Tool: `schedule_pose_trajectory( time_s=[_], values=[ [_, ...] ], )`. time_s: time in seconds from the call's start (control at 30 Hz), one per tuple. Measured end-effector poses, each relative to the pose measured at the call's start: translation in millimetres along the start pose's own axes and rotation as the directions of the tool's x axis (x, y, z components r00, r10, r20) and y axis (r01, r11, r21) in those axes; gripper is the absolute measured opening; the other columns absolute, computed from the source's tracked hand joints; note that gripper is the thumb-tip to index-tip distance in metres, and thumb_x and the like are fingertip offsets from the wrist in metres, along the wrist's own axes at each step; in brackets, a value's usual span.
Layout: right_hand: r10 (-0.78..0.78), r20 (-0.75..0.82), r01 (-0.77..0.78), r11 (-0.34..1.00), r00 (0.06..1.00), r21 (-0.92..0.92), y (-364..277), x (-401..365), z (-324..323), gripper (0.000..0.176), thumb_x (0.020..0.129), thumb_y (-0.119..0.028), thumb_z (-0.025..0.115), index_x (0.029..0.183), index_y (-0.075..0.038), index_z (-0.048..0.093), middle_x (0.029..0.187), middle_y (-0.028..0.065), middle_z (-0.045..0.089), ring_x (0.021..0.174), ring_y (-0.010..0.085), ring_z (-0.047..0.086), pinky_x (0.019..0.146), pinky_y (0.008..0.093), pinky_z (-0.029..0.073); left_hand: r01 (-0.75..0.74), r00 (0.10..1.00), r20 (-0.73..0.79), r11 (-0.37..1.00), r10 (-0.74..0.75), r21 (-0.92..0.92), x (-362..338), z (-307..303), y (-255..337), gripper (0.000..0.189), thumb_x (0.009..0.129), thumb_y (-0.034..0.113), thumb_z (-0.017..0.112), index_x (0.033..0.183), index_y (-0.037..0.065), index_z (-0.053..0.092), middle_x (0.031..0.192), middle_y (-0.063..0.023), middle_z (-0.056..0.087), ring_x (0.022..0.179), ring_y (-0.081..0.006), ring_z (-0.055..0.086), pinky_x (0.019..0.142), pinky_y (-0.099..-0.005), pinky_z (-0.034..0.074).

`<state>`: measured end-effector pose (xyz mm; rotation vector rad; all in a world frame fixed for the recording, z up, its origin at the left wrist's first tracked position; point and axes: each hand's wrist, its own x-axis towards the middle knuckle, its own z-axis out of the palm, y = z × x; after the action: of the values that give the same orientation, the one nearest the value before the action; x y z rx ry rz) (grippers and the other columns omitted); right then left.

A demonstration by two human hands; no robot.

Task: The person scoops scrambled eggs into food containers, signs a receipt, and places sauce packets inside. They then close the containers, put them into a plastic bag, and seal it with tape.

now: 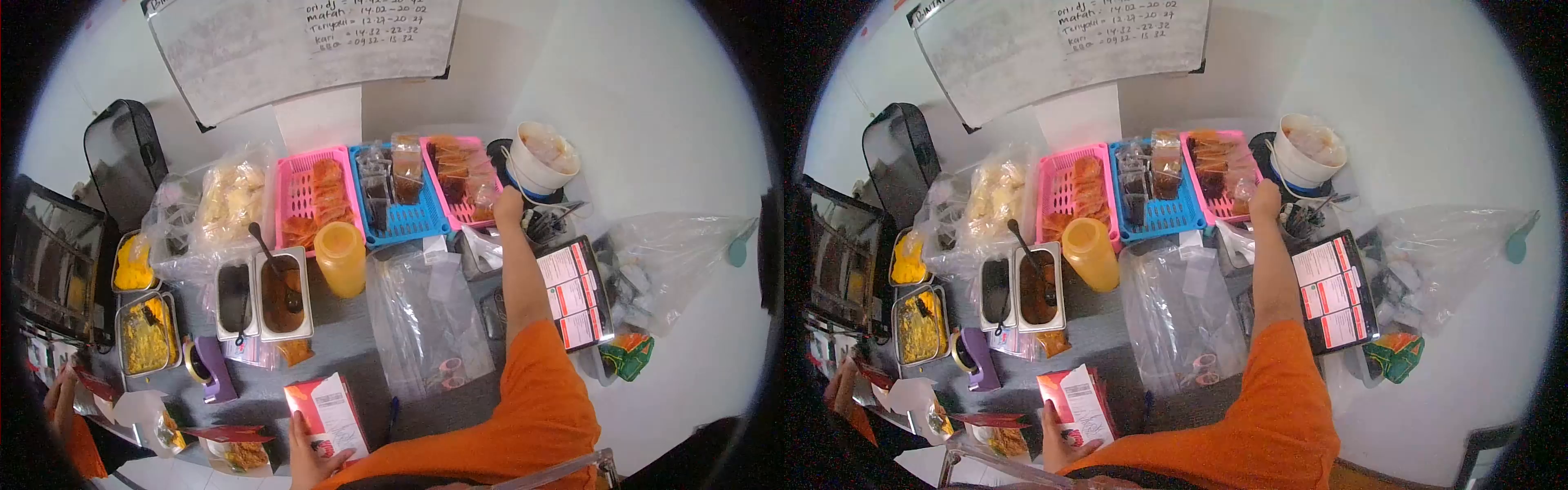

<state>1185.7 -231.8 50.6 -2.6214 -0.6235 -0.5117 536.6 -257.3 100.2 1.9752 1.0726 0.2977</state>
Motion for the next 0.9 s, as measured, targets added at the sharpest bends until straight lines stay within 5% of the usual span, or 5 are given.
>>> schedule_pose_trajectory(
  time_s=[0.17, 0.23, 0.53, 0.73, 0.9],
  values=[
    [-0.138, 0.107, 0.156, 0.97, 0.985, -0.184, -17, -3, -28, 0.013, 0.08, -0.008, 0.048, 0.081, 0.0, 0.059, 0.079, 0.022, 0.061, 0.076, 0.0372, 0.062, 0.066, 0.0431, 0.05, -0.008, 1.0, -0.024, 0.987, 0.004, -0.16, 0, 6, 4, 0.12, 0.051, 0.016, 0.087, 0.138, -0.005, 0.007, 0.137, -0.0253, 0.022, 0.123, -0.0328, 0.035, 0.099, -0.0379, 0.036],
    [-0.169, 0.025, 0.171, 0.966, 0.985, -0.195, -12, 4, -24, 0.015, 0.078, -0.009, 0.051, 0.078, -0.003, 0.065, 0.076, 0.019, 0.063, 0.072, 0.035, 0.064, 0.064, 0.0427, 0.051, 0.224, 0.972, 0.033, 0.865, -0.234, -0.449, 0, 3, 23, 0.12, 0.051, 0.014, 0.087, 0.138, -0.005, 0.007, 0.137, -0.0245, 0.022, 0.123, -0.0314, 0.035, 0.096, -0.037, 0.038],
    [-0.189, 0.08, 0.191, 0.982, 0.979, -0.012, -8, 9, -37, 0.015, 0.077, -0.007, 0.049, 0.08, -0.001, 0.063, 0.081, 0.0209, 0.06, 0.08, 0.0373, 0.059, 0.069, 0.0444, 0.047, 0.007, 1.0, -0.016, 1.0, -0.007, -0.025, 0, 1, 5, 0.119, 0.052, 0.019, 0.087, 0.138, -0.005, 0.008, 0.132, -0.0231, 0.028, 0.122, -0.0323, 0.036, 0.095, -0.0385, 0.039],
    [-0.261, -0.114, 0.275, 0.953, 0.958, 0.128, 3, 16, -36, 0.014, 0.075, -0.008, 0.05, 0.075, 0.0, 0.062, 0.076, 0.0224, 0.06, 0.077, 0.0395, 0.059, 0.068, 0.0448, 0.047, 0.122, 0.992, 0.039, 0.981, -0.118, -0.151, 3, -4, 17, 0.12, 0.052, 0.021, 0.087, 0.138, -0.006, 0.008, 0.133, -0.0243, 0.026, 0.122, -0.0336, 0.035, 0.098, -0.0395, 0.036],
    [-0.326, 0.027, 0.325, 0.945, 0.945, 0.04, -3, 20, -54, 0.014, 0.074, -0.008, 0.052, 0.075, 0.001, 0.063, 0.076, 0.0225, 0.06, 0.075, 0.0386, 0.059, 0.067, 0.0437, 0.046, 0.077, 0.997, 0.004, 0.992, -0.077, -0.099, 1, -3, 14, 0.12, 0.051, 0.02, 0.087, 0.137, -0.006, 0.009, 0.131, -0.0249, 0.029, 0.12, -0.0353, 0.037, 0.097, -0.0398, 0.036]
  ],
)
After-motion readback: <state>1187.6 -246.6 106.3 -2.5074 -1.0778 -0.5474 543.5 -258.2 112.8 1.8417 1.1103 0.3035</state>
